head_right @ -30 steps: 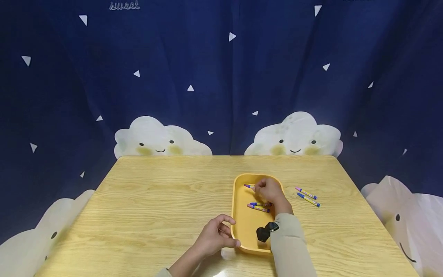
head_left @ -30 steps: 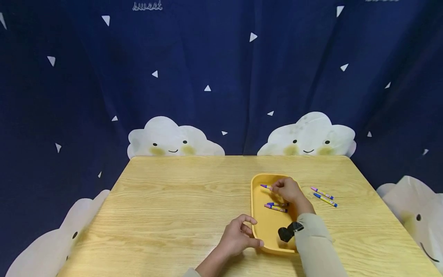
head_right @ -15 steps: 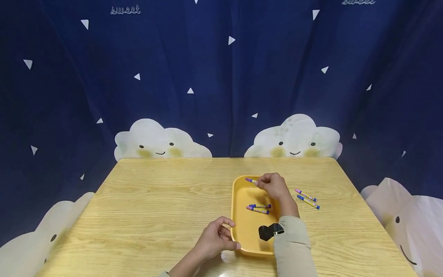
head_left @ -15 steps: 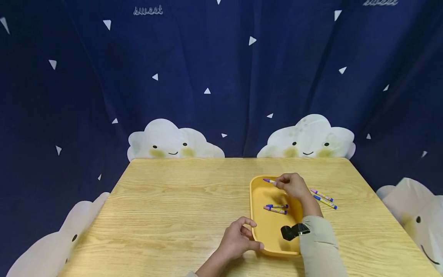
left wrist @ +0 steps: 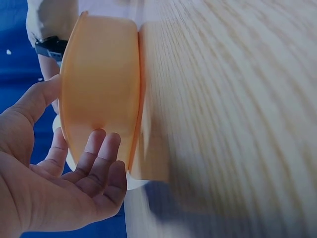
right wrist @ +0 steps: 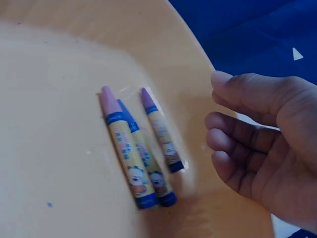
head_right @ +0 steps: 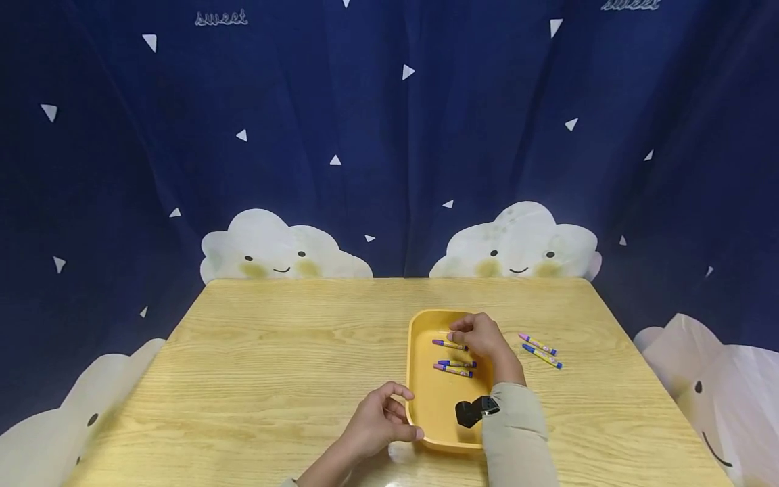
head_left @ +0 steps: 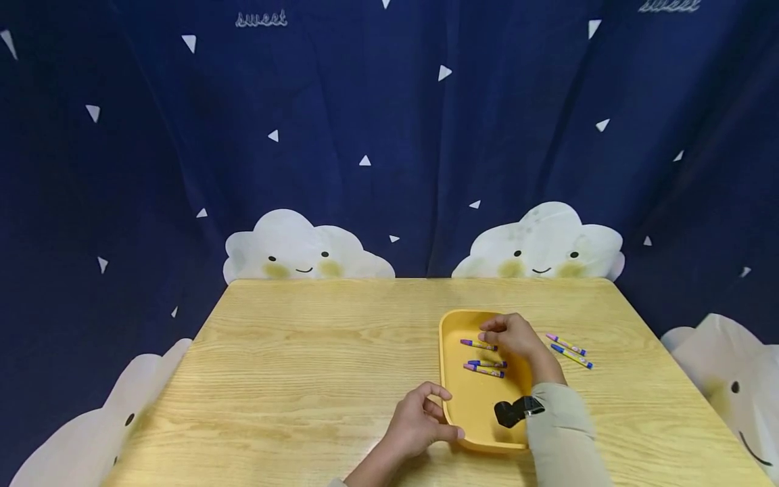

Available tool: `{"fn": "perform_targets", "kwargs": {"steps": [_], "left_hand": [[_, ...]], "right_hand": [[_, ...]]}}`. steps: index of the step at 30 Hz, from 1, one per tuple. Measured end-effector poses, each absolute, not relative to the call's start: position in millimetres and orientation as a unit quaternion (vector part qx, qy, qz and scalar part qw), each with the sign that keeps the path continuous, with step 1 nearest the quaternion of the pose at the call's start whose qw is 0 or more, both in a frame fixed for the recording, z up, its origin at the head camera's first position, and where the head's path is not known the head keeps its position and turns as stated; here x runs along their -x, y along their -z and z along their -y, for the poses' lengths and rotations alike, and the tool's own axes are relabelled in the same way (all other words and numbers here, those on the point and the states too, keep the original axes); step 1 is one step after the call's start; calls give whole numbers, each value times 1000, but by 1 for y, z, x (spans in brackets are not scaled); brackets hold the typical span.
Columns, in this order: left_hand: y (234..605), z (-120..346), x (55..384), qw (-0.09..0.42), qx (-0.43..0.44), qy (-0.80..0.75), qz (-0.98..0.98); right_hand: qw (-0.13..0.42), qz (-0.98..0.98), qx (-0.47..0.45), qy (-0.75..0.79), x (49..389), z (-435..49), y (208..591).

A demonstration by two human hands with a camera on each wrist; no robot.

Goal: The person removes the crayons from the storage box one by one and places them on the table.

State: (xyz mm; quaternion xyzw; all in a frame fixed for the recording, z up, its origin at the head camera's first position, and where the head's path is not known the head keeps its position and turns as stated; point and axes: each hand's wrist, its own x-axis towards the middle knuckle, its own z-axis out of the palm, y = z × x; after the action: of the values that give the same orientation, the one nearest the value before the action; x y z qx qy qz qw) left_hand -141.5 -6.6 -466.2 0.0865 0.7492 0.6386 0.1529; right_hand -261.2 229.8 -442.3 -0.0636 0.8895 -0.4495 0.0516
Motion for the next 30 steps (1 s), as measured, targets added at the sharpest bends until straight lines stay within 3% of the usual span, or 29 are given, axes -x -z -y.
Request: {"fn": "perform_targets", "kwargs": {"steps": [18,30], "left_hand": [[464,6,139,146,-83,-640,-750],[464,6,140,150,-91,-642,-746]], "right_hand": [[-14,-914,33,404,272,-215,480],[-6,-893,-2,450,272,-212,497]]}}
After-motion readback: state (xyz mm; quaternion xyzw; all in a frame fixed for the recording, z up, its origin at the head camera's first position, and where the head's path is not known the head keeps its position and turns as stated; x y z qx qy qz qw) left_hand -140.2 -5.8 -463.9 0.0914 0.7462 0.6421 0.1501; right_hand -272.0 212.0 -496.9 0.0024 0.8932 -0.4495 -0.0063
